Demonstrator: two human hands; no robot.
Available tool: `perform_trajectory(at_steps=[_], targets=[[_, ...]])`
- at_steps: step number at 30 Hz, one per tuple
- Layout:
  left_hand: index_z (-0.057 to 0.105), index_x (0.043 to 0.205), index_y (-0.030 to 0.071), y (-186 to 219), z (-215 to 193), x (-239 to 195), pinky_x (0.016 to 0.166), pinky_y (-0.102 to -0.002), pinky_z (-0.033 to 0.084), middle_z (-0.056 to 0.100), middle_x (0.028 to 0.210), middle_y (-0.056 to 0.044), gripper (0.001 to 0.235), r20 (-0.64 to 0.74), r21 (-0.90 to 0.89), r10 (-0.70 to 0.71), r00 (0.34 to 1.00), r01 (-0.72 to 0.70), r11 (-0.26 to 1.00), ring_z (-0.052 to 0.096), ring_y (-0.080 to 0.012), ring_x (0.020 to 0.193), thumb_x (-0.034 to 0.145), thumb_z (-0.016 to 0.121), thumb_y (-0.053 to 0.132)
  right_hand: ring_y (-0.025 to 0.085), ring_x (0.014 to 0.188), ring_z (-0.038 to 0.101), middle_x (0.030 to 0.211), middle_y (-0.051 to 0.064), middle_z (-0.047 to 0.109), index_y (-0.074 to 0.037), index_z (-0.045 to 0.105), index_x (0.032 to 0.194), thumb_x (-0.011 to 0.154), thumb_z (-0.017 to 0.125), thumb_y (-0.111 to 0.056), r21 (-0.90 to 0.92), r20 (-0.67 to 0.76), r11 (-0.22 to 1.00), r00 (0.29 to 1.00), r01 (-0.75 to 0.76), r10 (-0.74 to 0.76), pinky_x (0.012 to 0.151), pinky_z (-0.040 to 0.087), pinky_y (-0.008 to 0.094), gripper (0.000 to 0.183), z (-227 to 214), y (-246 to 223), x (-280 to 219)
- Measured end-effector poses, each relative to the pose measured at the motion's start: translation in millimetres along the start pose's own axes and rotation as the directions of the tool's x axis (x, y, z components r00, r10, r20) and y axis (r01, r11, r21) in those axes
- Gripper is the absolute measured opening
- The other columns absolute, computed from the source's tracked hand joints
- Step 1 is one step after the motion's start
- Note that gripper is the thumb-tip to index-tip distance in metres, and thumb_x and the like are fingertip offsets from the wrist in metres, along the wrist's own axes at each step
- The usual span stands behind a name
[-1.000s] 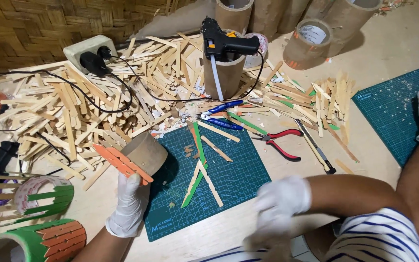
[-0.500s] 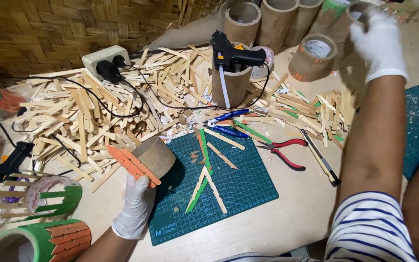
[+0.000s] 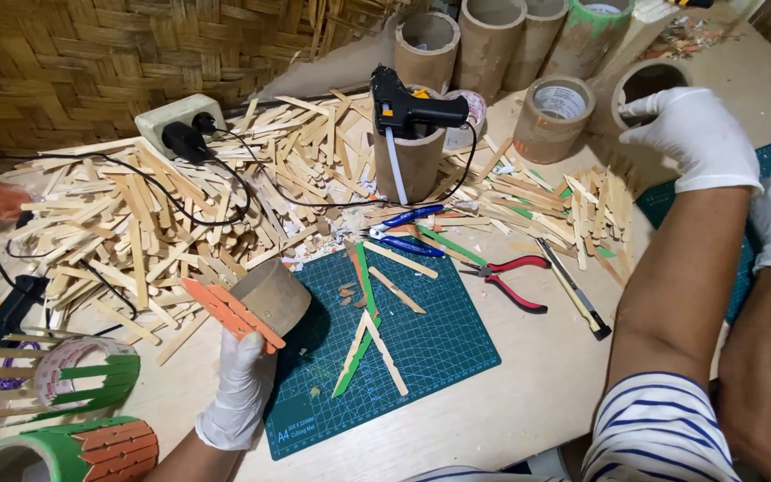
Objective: Gluing painted popsicle sticks onto a cardboard tube to create a decorative container.
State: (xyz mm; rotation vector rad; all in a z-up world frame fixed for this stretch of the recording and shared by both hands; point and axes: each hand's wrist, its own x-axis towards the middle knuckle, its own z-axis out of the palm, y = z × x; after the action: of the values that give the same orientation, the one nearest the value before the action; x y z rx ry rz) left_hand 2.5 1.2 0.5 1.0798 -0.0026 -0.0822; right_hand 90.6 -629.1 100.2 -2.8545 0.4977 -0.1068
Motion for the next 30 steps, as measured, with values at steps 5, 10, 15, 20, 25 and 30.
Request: perform_trajectory(at_steps=[5,10,15,20,25,30], targets=[[0.038,0.149,0.007,-2,-3,2,0.107,-0.045,0.049,0.058,0.134,-0.013,0.101,0.015,-0.006,0.013,1.000,-0.013,1.000,0.057,-0.0282,0.124,0.065,0.078,0.046,0.026,0.114,0.067,0.126,0.007,0.075,-0.020,0.078,0.129,0.078,0.088,-0.016,-0.040,0.065,0.998,0.997,-0.042,0.045,0.093,0.048,0.038,0.052,-1,0,0],[0.037,0.149,0.006,4,4,0,0.107,-0.046,0.049,0.058,0.134,-0.014,0.103,0.011,0.002,0.003,1.000,-0.003,1.000,0.057,-0.0290,0.124,0.064,0.078,0.048,0.032,0.118,0.067,0.134,0.006,0.072,-0.022,0.073,0.136,0.075,0.088,-0.027,-0.219,0.162,0.975,0.984,-0.035,0.072,0.095,0.051,0.042,0.063,-1,-4,2],[0.042,0.147,0.006,-5,-6,2,0.103,-0.045,0.051,0.061,0.131,-0.013,0.097,0.024,-0.005,0.024,0.999,-0.024,1.000,0.060,-0.0275,0.120,0.067,0.079,0.048,0.036,0.109,0.072,0.125,0.007,0.077,-0.020,0.076,0.129,0.080,0.083,-0.022,-0.293,0.241,0.955,0.965,-0.033,0.107,0.088,0.055,0.045,0.050,-9,-26,-10],[0.044,0.145,0.005,-3,-5,-1,0.103,-0.044,0.051,0.061,0.129,-0.013,0.094,0.008,-0.004,-0.011,1.000,0.011,1.000,0.060,-0.0281,0.119,0.067,0.078,0.044,0.034,0.115,0.069,0.125,0.006,0.076,-0.019,0.079,0.127,0.079,0.083,-0.017,-0.241,0.119,0.969,0.990,-0.047,0.078,0.093,0.054,0.043,0.049,9,3,8],[0.038,0.148,0.005,-1,-1,1,0.107,-0.046,0.049,0.058,0.134,-0.013,0.102,0.006,-0.006,0.000,1.000,0.000,1.000,0.057,-0.0287,0.124,0.064,0.078,0.047,0.047,0.118,0.064,0.133,0.017,0.070,-0.019,0.072,0.137,0.090,0.071,-0.026,-0.226,0.042,0.972,0.996,-0.069,0.080,0.096,0.051,0.049,0.047,8,-1,10],[0.038,0.148,0.006,1,0,1,0.107,-0.047,0.048,0.057,0.134,-0.014,0.103,0.000,-0.008,-0.008,1.000,0.008,1.000,0.057,-0.0292,0.124,0.063,0.078,0.047,0.061,0.103,0.065,0.122,0.038,0.068,-0.007,0.067,0.141,0.102,0.049,-0.018,-0.183,-0.107,0.980,0.992,-0.082,0.063,0.091,0.053,0.057,0.044,21,13,24]])
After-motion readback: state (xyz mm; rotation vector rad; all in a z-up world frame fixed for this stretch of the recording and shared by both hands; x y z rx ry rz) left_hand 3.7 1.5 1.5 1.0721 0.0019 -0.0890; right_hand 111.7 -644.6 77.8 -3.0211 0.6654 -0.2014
